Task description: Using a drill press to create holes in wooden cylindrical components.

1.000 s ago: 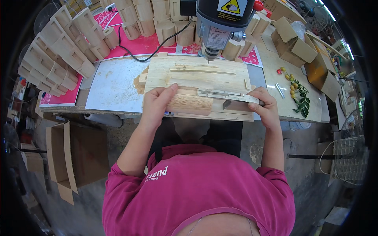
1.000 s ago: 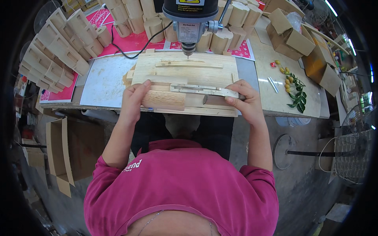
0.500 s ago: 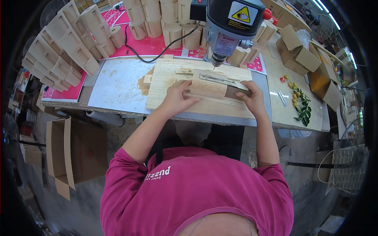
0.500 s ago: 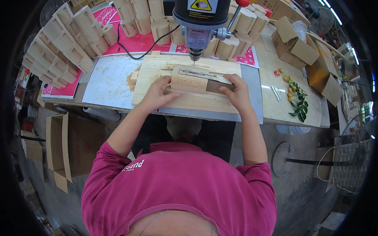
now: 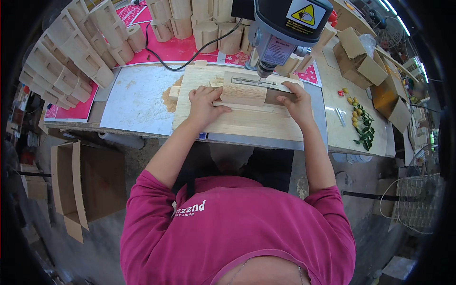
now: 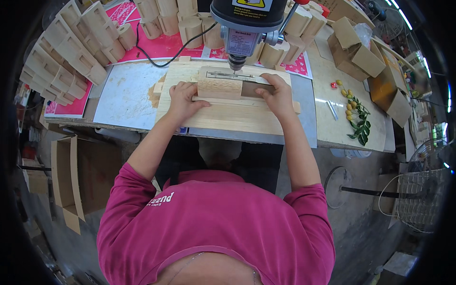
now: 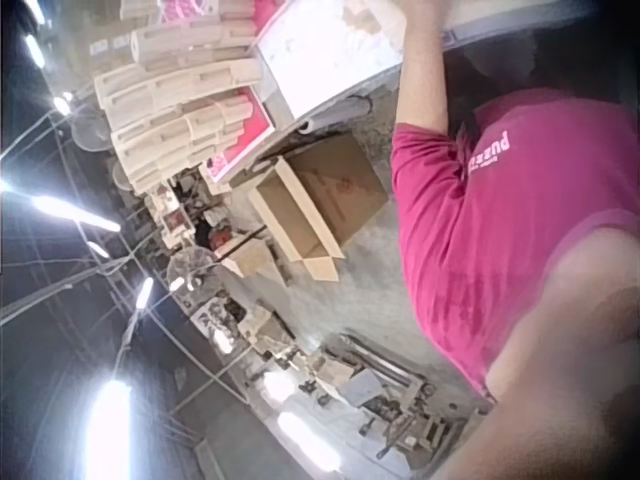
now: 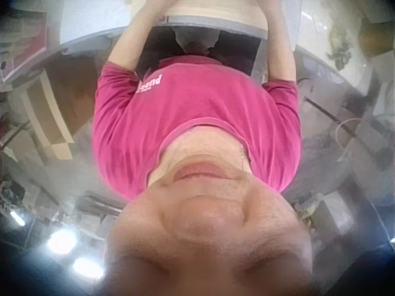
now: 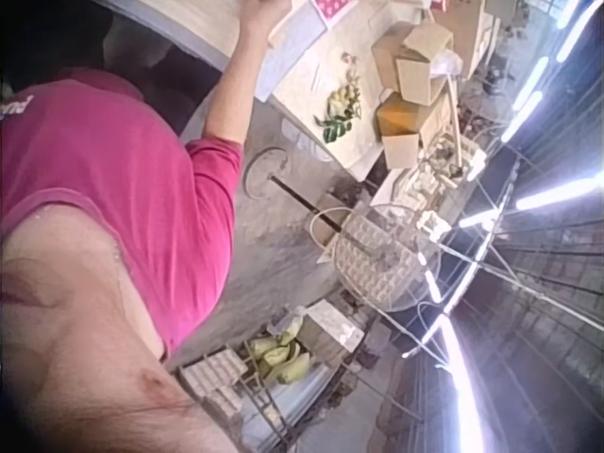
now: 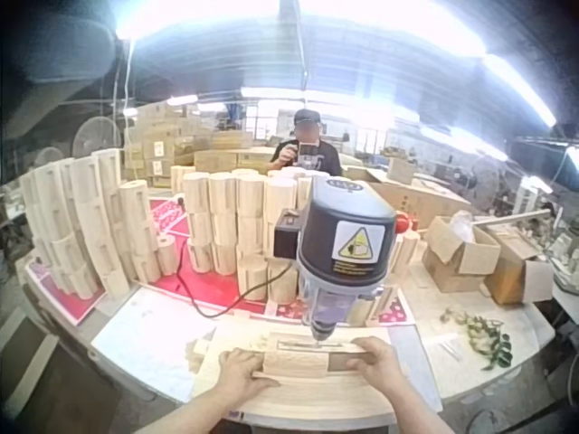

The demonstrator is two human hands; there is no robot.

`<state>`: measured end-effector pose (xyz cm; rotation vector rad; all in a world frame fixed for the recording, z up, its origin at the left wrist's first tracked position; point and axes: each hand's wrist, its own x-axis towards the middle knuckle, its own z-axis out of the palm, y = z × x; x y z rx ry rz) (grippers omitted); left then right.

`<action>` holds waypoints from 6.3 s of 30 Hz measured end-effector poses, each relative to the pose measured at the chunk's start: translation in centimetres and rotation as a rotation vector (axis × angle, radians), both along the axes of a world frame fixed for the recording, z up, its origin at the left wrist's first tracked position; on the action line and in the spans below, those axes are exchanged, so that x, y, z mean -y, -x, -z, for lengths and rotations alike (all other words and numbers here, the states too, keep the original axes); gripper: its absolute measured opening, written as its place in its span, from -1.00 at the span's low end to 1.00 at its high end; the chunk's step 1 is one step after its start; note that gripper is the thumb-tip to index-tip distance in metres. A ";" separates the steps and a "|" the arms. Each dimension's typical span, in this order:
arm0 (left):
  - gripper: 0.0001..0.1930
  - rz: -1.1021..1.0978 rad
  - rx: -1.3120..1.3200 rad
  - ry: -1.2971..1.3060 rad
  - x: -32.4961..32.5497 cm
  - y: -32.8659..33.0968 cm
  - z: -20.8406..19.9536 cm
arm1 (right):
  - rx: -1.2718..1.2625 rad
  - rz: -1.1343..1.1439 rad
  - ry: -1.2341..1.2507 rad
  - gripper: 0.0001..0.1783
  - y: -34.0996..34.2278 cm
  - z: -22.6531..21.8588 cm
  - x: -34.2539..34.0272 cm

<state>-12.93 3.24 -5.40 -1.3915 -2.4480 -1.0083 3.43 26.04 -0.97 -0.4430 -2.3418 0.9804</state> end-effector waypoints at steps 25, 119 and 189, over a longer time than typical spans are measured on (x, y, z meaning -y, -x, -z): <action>-0.46 0.108 -0.043 0.004 0.6 0.7 0.2 | -0.109 0.399 -0.657 -0.62 3.2 -19.8 -0.7; -0.75 0.222 0.641 -0.280 7.1 -1.1 -7.8 | 0.169 -0.118 0.632 -0.68 -8.7 -1.6 0.0; -0.38 -0.002 0.043 -0.007 0.1 -0.3 0.1 | -0.106 0.043 0.027 -0.62 0.2 0.5 0.2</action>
